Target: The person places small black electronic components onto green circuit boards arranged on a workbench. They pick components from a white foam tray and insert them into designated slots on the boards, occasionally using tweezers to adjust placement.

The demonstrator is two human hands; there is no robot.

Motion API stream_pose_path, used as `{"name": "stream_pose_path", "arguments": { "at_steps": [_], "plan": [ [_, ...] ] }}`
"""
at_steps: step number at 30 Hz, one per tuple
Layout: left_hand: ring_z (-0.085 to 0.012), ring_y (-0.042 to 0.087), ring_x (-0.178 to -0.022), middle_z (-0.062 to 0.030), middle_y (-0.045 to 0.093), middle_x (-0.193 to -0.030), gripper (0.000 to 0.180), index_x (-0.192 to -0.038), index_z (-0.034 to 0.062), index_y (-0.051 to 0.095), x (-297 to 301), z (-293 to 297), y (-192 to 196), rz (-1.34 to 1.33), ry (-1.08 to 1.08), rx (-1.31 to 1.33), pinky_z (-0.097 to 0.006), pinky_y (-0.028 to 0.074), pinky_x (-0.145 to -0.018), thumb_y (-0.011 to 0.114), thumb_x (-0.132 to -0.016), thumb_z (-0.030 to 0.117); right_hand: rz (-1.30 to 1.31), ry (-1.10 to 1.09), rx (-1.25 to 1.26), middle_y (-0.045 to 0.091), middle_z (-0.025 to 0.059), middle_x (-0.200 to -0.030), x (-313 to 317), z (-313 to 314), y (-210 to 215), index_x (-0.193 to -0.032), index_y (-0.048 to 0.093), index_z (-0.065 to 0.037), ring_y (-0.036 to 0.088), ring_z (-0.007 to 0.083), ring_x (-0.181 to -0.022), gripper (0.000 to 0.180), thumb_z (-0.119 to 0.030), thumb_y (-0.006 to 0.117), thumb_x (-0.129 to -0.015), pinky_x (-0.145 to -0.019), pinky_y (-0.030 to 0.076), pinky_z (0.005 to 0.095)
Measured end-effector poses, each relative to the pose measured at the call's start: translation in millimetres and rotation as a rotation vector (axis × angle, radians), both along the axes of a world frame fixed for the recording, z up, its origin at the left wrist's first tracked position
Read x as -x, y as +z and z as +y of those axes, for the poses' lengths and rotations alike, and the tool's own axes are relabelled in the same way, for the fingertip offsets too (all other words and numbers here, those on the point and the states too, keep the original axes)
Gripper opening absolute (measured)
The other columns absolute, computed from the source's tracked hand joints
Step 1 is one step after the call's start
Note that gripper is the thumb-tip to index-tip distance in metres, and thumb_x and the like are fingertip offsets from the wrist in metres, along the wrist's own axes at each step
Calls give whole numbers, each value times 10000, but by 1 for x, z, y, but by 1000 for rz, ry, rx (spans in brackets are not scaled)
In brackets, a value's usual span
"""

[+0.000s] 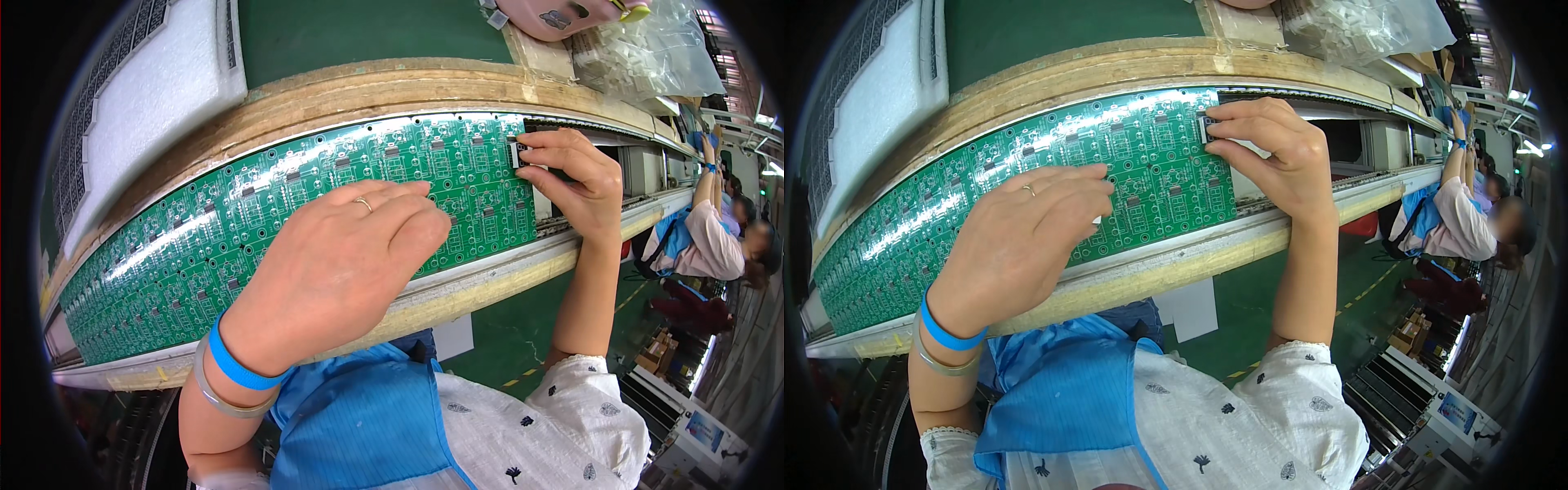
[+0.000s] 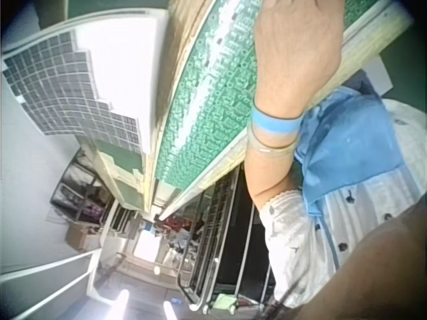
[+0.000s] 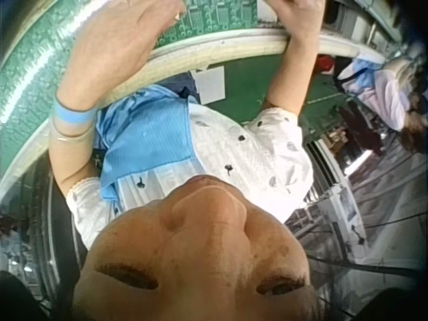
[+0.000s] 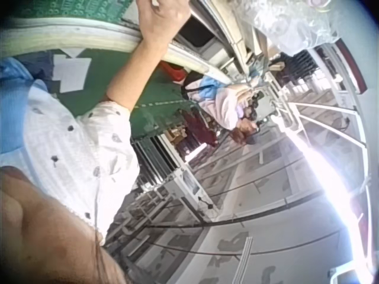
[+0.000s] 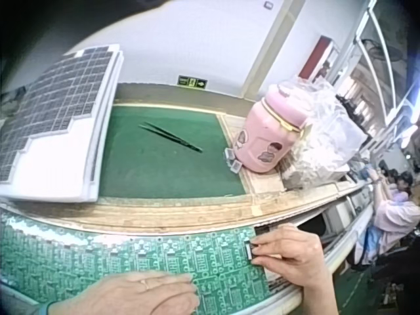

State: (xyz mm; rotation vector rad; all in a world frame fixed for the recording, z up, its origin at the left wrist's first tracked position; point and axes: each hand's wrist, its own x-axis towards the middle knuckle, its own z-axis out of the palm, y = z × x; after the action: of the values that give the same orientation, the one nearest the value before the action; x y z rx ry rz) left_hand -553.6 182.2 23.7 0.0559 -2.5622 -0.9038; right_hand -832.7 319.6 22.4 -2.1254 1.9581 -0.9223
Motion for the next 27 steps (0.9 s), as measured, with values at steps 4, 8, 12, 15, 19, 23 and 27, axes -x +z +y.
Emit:
{"name": "stream_pose_path", "arguments": {
  "at_steps": [4,8,12,15,19,23,27],
  "plan": [
    [-379,708,-1114,-181,728,-1101,198,-1043,-24,630,0,0,-2,5,-8,-15,-475,588,-916,666,-849,1,-43,3,-35,775,82,-1048,0,0,0,-953,787,-44,732,229,-901,240,-6,855,-725,-784,571,325],
    [-379,706,-1118,-180,727,-1105,208,-1053,-18,632,-1,-1,-1,-9,-16,-22,-469,584,-920,669,-848,-2,-27,8,-66,766,72,-1054,0,1,0,-957,794,-43,712,217,-889,247,-24,860,-721,-797,574,327],
    [-380,700,-1129,-183,725,-1101,210,-1062,-1,638,-3,-3,0,-62,-3,-64,-450,575,-918,672,-855,0,-24,28,-83,739,71,-1140,-1,4,1,-971,809,-53,681,216,-930,252,-49,859,-724,-796,571,332],
    [-394,701,-1059,-173,715,-1092,266,-1129,16,651,-4,-5,3,-52,-17,-86,-425,568,-910,671,-864,-4,-50,-45,-29,710,101,-1161,-7,9,7,-1072,799,-56,660,232,-985,335,-40,846,-741,-811,553,346],
    [-289,703,-945,-128,700,-1045,384,-1256,10,637,0,1,24,-34,55,-351,-343,562,-866,699,-878,-16,-16,-96,184,695,105,-1095,-44,16,15,-1120,757,-78,653,246,-952,394,-89,860,-740,-825,523,371],
    [-154,675,-913,-77,683,-994,468,-1355,-18,572,5,18,21,-22,142,-991,-264,542,-833,716,-909,-33,-231,100,258,685,75,-1114,-99,9,29,-1157,752,-82,661,253,-912,462,-137,885,-718,-778,503,381],
    [-99,644,-943,-43,675,-1018,472,-1362,-30,548,4,23,11,-22,103,-1269,-245,535,-842,726,-925,-41,-62,39,360,671,70,-1070,-114,12,25,-1192,732,-55,662,248,-893,437,-131,843,-776,-753,504,378]
  ]
}}
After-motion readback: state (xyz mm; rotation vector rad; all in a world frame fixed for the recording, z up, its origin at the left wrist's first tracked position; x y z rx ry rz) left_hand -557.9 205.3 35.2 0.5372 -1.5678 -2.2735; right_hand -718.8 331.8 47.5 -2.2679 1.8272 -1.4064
